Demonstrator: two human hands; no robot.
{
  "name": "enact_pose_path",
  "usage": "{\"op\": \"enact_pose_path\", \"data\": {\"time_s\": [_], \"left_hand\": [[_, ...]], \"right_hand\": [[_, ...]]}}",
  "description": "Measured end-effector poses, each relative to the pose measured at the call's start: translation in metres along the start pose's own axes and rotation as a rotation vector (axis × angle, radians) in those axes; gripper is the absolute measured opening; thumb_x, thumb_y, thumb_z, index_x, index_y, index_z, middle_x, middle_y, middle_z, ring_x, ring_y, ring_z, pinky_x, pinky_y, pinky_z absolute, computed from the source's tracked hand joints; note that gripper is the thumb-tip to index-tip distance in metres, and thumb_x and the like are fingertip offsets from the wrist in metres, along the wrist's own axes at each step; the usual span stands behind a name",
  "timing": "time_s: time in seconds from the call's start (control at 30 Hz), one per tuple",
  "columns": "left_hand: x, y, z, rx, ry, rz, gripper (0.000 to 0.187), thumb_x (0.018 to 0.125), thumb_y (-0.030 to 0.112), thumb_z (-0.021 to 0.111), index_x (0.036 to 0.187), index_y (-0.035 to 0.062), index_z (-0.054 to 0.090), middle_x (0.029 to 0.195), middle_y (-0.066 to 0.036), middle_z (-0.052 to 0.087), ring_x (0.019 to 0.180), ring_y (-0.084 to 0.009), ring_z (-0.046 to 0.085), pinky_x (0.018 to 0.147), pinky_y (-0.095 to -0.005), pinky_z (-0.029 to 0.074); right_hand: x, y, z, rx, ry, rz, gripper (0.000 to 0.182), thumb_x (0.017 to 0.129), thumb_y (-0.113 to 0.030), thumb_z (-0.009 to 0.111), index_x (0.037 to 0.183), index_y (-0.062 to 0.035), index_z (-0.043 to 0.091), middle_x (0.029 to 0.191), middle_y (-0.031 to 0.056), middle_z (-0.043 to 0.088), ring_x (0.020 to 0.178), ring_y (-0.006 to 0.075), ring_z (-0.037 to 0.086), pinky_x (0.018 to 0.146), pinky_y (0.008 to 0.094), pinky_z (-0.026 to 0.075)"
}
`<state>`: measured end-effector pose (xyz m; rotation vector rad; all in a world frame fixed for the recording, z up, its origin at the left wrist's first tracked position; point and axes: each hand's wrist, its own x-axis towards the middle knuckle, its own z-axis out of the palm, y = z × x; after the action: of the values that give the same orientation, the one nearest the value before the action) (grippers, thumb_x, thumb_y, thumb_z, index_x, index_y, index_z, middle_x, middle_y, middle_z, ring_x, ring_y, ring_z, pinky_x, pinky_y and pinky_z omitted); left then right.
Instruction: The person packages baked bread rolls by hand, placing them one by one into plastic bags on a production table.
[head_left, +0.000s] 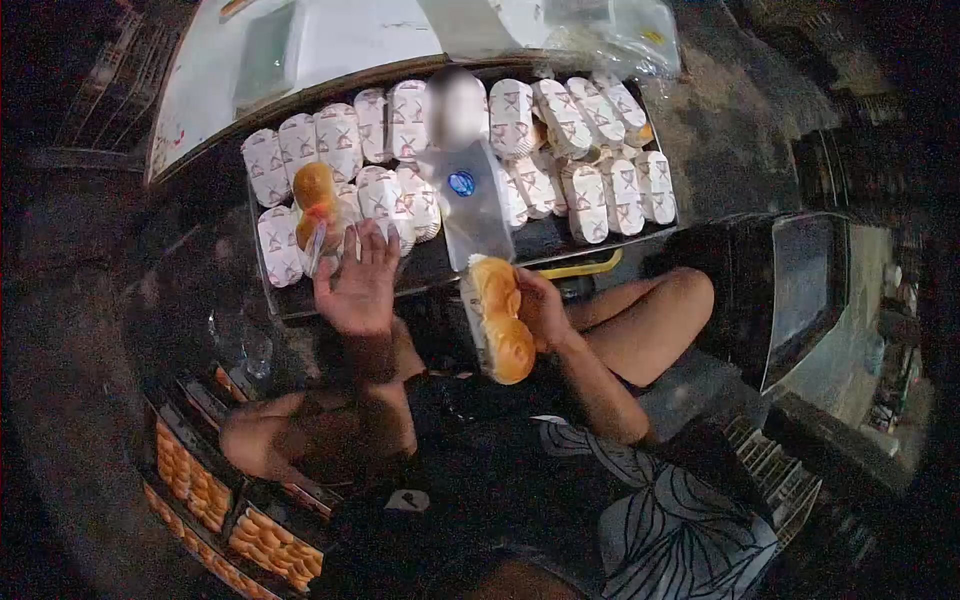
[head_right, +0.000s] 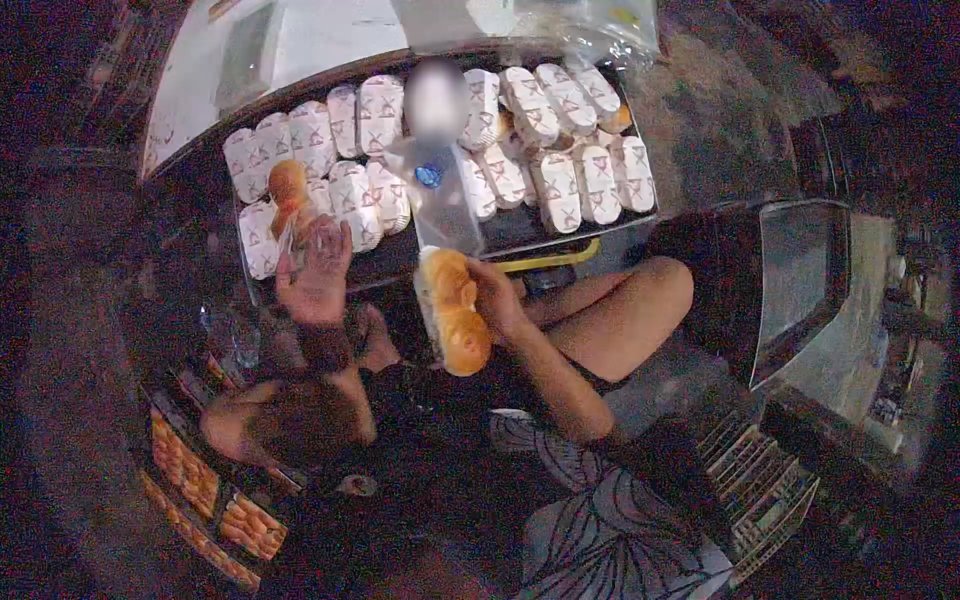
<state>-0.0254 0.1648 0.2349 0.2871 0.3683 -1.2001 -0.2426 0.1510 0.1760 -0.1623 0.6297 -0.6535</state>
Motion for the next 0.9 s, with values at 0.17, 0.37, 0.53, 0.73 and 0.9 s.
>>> {"op": "enact_pose_path", "data": {"time_s": [0.17, 0.37, 0.53, 0.73, 0.9], "left_hand": [[-0.016, -0.031, 0.002, 0.290, -0.146, 0.087, 0.052, 0.078, 0.028, 0.044, 0.121, 0.0008, 0.032, 0.113, -0.018, 0.043, 0.105, -0.0327, 0.042, 0.093, -0.0493, 0.029], [-0.025, -0.053, -0.002, 0.327, -0.674, -0.181, 0.055, 0.079, 0.023, 0.041, 0.128, 0.0037, 0.024, 0.118, -0.017, 0.040, 0.106, -0.0315, 0.042, 0.092, -0.0431, 0.033], [-0.024, -0.050, -0.036, 0.642, -0.038, 0.051, 0.048, 0.079, 0.023, 0.041, 0.121, 0.0019, 0.032, 0.108, -0.017, 0.047, 0.094, -0.0285, 0.051, 0.084, -0.0390, 0.041], [-0.041, -0.060, -0.049, 0.124, -0.393, -0.344, 0.046, 0.079, 0.031, 0.041, 0.112, -0.0016, 0.042, 0.107, -0.017, 0.050, 0.091, -0.0292, 0.054, 0.083, -0.0386, 0.042], [-0.037, -0.053, -0.044, 0.747, 0.125, 0.029, 0.045, 0.078, 0.032, 0.044, 0.112, 0.0015, 0.042, 0.101, -0.014, 0.053, 0.093, -0.0259, 0.052, 0.082, -0.0368, 0.041]], "right_hand": [[-0.005, -0.051, 0.096, -1.405, -0.051, -0.646, 0.058, 0.070, -0.032, 0.064, 0.112, 0.0029, 0.042, 0.095, 0.0182, 0.055, 0.087, 0.0271, 0.053, 0.078, 0.0366, 0.042], [-0.004, -0.024, 0.087, -1.070, 0.056, -0.496, 0.077, 0.063, -0.030, 0.071, 0.117, 0.0027, 0.028, 0.099, 0.0208, 0.051, 0.091, 0.0300, 0.051, 0.079, 0.0384, 0.040], [0.000, -0.008, 0.076, -1.125, 0.193, -0.499, 0.079, 0.065, -0.031, 0.070, 0.117, 0.0053, 0.023, 0.108, 0.0233, 0.043, 0.103, 0.0304, 0.043, 0.090, 0.0383, 0.033], [-0.025, 0.013, 0.071, -0.878, 0.115, -0.306, 0.075, 0.075, -0.030, 0.060, 0.126, 0.0015, 0.014, 0.120, 0.0271, 0.032, 0.116, 0.0335, 0.031, 0.097, 0.0386, 0.024], [-0.021, 0.016, 0.071, -1.470, -0.120, -0.777, 0.063, 0.076, -0.018, 0.059, 0.123, 0.0028, 0.022, 0.120, 0.0237, 0.035, 0.107, 0.0360, 0.042, 0.086, 0.0385, 0.038]]}}
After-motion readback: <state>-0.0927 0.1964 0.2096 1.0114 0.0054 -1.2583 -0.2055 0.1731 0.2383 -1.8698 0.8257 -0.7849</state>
